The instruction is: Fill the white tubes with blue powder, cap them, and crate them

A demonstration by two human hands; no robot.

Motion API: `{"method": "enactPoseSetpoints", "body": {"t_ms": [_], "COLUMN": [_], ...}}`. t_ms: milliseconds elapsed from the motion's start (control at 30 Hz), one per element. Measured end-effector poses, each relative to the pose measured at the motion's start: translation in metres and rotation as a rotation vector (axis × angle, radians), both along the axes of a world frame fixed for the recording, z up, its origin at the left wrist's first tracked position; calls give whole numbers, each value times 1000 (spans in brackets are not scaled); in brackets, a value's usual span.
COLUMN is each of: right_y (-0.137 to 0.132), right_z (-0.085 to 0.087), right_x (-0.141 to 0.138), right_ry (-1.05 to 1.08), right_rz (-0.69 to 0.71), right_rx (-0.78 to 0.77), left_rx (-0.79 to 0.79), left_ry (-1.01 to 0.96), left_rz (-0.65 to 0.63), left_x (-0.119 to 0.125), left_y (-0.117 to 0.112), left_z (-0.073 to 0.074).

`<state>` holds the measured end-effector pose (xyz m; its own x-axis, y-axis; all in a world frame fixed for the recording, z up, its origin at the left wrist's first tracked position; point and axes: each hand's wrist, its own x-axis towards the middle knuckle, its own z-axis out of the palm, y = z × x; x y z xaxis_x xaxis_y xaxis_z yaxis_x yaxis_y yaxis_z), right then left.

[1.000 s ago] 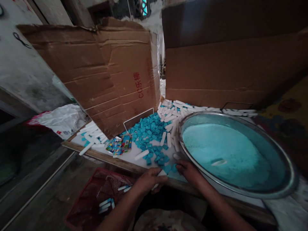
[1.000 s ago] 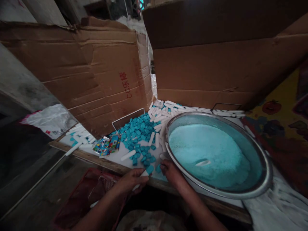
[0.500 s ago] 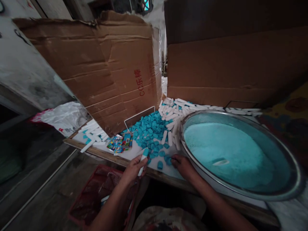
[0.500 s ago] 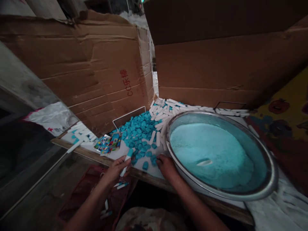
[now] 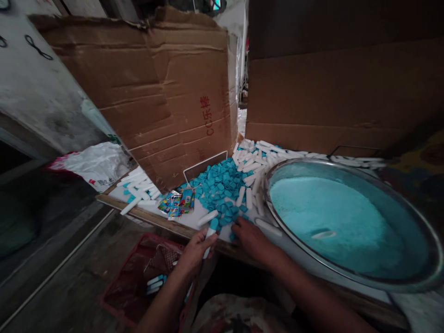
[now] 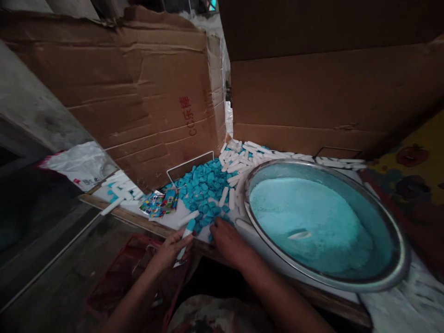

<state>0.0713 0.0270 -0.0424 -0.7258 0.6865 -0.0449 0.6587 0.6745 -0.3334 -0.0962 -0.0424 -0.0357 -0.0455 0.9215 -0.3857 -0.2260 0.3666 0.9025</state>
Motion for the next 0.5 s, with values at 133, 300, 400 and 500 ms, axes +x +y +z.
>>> {"method": "enactPoseSetpoints", "body": {"t_ms": [133,300,400,500], "right_y": [-4,-15,-20,-24], "right_z": [5,13,15,14], "right_x": [7,14,15,17], "right_ry": [102,427,591,673], "right_rz": [-2,12,-26,-42], "right_rx": [-72,-146,-215,-264], "left_rx": [-2,0,26,58], "left_ry": [14,-90,-167,-167], "left_rz": [-16,-87,-109,-129], "left_x": [5,20,25,25], "left_y": [1,6,7,7], "left_z": [-4,-12,-14,-15]}}
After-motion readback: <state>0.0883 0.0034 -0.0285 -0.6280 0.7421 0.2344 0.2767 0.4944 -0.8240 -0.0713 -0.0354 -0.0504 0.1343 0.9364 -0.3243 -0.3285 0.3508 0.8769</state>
